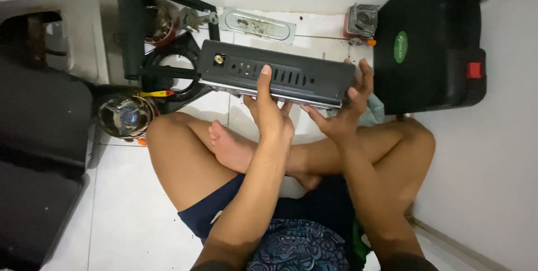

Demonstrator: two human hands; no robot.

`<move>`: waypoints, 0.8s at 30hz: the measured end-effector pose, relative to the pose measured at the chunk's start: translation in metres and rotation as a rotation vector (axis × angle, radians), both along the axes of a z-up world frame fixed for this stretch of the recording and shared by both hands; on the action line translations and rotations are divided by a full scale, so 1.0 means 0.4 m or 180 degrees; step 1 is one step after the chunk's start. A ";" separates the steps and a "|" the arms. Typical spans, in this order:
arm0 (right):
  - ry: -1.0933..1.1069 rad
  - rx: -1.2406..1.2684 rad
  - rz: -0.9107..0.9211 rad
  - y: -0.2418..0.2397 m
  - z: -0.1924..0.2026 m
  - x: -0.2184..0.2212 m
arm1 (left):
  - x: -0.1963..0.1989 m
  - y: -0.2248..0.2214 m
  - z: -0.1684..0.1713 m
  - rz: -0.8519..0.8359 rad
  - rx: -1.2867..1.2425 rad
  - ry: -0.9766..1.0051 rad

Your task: Cleaning an electronic device's outer casing with a cloth and then reassembling it onto the main chassis.

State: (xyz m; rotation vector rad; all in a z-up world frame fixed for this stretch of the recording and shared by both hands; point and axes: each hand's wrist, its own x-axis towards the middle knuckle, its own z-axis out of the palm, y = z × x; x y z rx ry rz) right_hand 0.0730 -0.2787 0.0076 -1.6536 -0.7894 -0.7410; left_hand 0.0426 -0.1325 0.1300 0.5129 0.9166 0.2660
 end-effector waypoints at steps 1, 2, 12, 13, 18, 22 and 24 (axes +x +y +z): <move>-0.0108 -0.0148 -0.0175 -0.008 -0.023 -0.001 | 0.005 -0.004 0.004 0.0012 0.0039 0.0008; -0.0217 -0.0296 -0.0349 -0.015 -0.046 -0.002 | 0.010 -0.008 0.008 0.0024 0.0078 0.0016; -0.0330 -0.1523 -0.1461 -0.026 0.009 -0.026 | 0.057 -0.067 -0.016 0.0201 0.0287 0.0250; -0.0336 -0.1697 -0.1562 -0.023 0.015 -0.024 | 0.061 -0.070 -0.024 0.0181 0.0281 0.0253; -0.0705 -0.1758 -0.1869 -0.034 -0.013 0.016 | 0.059 -0.080 -0.024 0.0121 0.0304 0.0251; -0.0842 -0.1654 -0.1778 -0.056 -0.057 0.038 | 0.047 -0.084 -0.037 0.0071 0.0341 0.0199; -0.0865 -0.1601 -0.1702 -0.060 -0.064 0.047 | 0.040 -0.084 -0.045 0.0020 0.0394 0.0171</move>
